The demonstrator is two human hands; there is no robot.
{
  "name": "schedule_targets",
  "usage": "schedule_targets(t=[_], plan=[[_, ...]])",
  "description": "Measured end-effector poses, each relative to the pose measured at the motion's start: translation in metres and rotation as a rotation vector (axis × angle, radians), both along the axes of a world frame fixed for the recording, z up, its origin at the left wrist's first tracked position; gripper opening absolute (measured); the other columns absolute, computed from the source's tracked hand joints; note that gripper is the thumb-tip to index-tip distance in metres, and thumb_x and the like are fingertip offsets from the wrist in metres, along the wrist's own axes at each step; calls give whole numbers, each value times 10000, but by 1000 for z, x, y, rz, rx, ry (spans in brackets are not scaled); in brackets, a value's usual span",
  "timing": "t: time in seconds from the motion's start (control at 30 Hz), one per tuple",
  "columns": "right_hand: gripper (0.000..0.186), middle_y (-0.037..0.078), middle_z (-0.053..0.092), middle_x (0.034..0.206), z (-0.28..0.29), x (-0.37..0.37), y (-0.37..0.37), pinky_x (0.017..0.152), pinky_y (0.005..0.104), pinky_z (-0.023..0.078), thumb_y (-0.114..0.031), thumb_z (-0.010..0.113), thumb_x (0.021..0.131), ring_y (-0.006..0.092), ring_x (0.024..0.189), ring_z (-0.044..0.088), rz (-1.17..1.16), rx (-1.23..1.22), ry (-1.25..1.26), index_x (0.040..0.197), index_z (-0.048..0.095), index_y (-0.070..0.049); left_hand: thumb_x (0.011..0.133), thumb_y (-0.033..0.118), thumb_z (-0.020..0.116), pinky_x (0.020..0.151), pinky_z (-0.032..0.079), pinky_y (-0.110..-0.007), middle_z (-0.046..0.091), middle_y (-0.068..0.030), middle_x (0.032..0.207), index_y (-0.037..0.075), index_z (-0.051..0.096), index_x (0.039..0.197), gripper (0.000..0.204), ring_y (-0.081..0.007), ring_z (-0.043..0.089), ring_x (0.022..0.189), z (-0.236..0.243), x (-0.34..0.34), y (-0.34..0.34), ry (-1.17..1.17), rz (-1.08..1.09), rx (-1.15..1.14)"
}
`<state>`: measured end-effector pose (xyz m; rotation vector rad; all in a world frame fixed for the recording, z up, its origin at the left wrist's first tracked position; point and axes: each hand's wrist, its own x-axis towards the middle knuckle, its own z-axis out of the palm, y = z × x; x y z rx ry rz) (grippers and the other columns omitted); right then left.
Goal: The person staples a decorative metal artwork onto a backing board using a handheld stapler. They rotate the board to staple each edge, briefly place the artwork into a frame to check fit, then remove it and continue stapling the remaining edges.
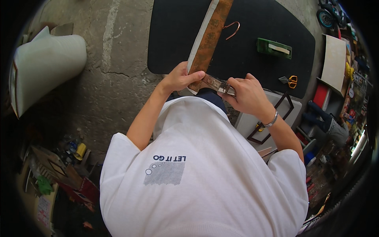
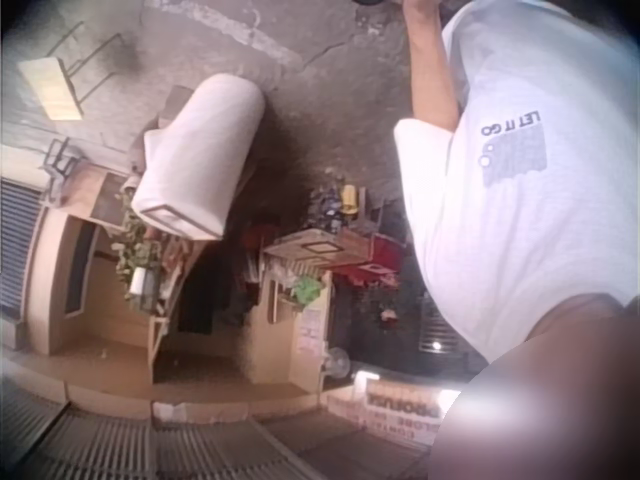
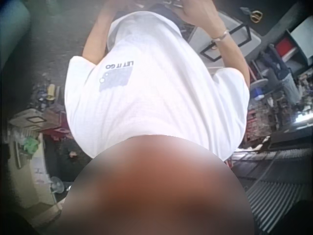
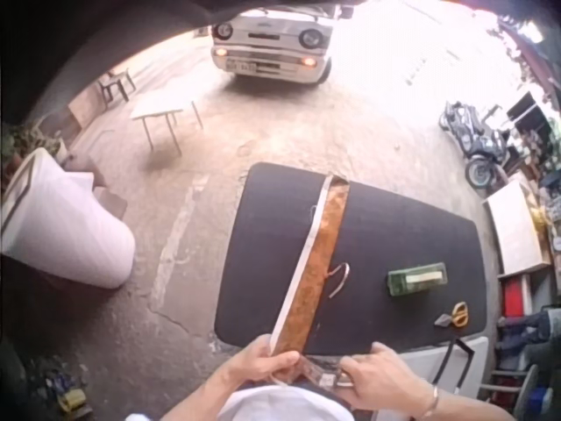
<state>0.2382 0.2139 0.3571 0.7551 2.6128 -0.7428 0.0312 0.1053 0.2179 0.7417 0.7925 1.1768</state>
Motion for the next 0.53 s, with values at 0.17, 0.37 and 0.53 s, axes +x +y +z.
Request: schedule_targets(t=[0.17,0.37,0.53], plan=[[262,52,583,602,-26,8,-4,556,344,358,-247,796,811,238,521,526,-94,2,166,750,599,-87,997,223,630,785,526,-271,684,-40,954,-22,639,1168,298,-97,619,876,0,-7,1,61,-28,-44],[276,106,566,621,-39,26,7,560,365,426,-251,751,871,254,554,560,-532,-259,195,837,590,-30,972,312,673,743,509,-263,668,-33,945,-9,645,1143,365,-87,597,841,6,-37,0,137,-76,-163],[339,179,536,605,-154,68,17,553,397,431,-317,707,931,232,546,608,-679,-11,116,1096,611,-37,868,449,776,861,520,-275,687,-62,1040,12,621,1216,580,-111,632,936,38,-56,19,284,-63,-188]])
